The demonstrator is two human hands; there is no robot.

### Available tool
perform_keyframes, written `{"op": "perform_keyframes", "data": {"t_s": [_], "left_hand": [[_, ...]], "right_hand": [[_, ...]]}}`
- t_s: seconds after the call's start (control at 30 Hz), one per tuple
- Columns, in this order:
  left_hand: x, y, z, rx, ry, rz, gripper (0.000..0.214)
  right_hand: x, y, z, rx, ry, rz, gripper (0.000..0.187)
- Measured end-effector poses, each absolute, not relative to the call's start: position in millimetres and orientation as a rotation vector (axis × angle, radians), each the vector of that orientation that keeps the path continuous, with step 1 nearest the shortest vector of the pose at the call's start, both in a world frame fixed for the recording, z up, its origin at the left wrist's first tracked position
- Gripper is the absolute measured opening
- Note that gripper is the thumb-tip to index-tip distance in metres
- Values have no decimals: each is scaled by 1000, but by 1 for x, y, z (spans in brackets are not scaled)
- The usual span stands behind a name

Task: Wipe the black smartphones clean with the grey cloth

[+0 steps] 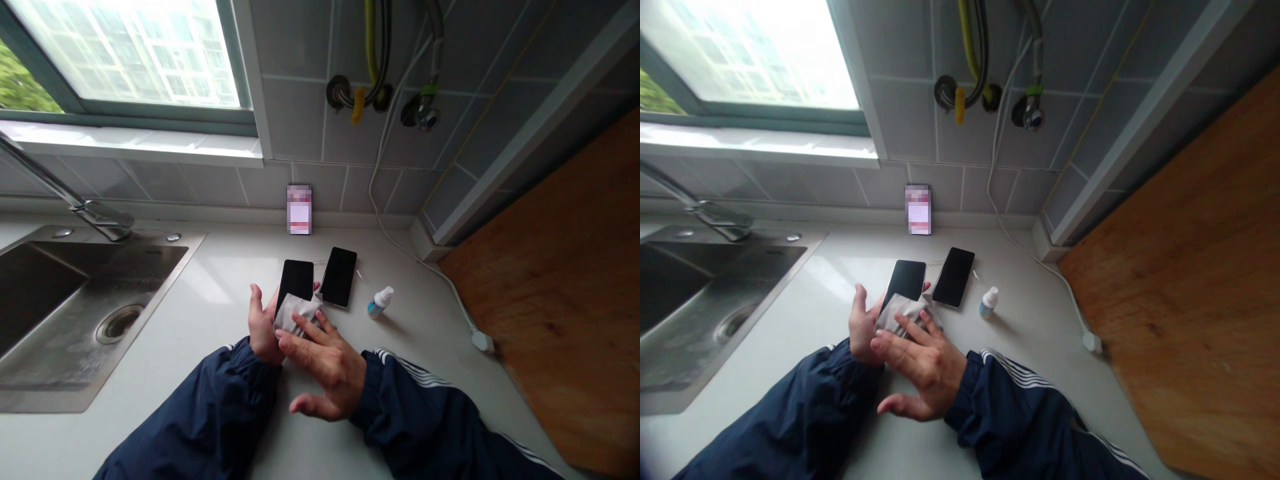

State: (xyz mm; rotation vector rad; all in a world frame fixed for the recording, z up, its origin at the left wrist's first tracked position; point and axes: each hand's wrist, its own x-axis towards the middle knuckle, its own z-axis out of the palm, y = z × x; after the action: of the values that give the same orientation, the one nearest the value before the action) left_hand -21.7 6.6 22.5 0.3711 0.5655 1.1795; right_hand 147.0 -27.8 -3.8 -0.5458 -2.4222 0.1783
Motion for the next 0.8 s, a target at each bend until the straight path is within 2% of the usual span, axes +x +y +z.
{"op": "perform_keyframes", "data": {"t_s": [0.27, 0.63, 0.8], "left_hand": [[-18, 6, 24, 377, 580, 1158, 100], [-11, 1, 10, 405, 437, 1061, 94], [-7, 0, 8, 408, 390, 1061, 92]], "right_hand": [[149, -22, -9, -608, -2405, 174, 76], [151, -17, -18, -783, -2448, 156, 91], [154, -14, -15, -834, -2337, 163, 86]]}}
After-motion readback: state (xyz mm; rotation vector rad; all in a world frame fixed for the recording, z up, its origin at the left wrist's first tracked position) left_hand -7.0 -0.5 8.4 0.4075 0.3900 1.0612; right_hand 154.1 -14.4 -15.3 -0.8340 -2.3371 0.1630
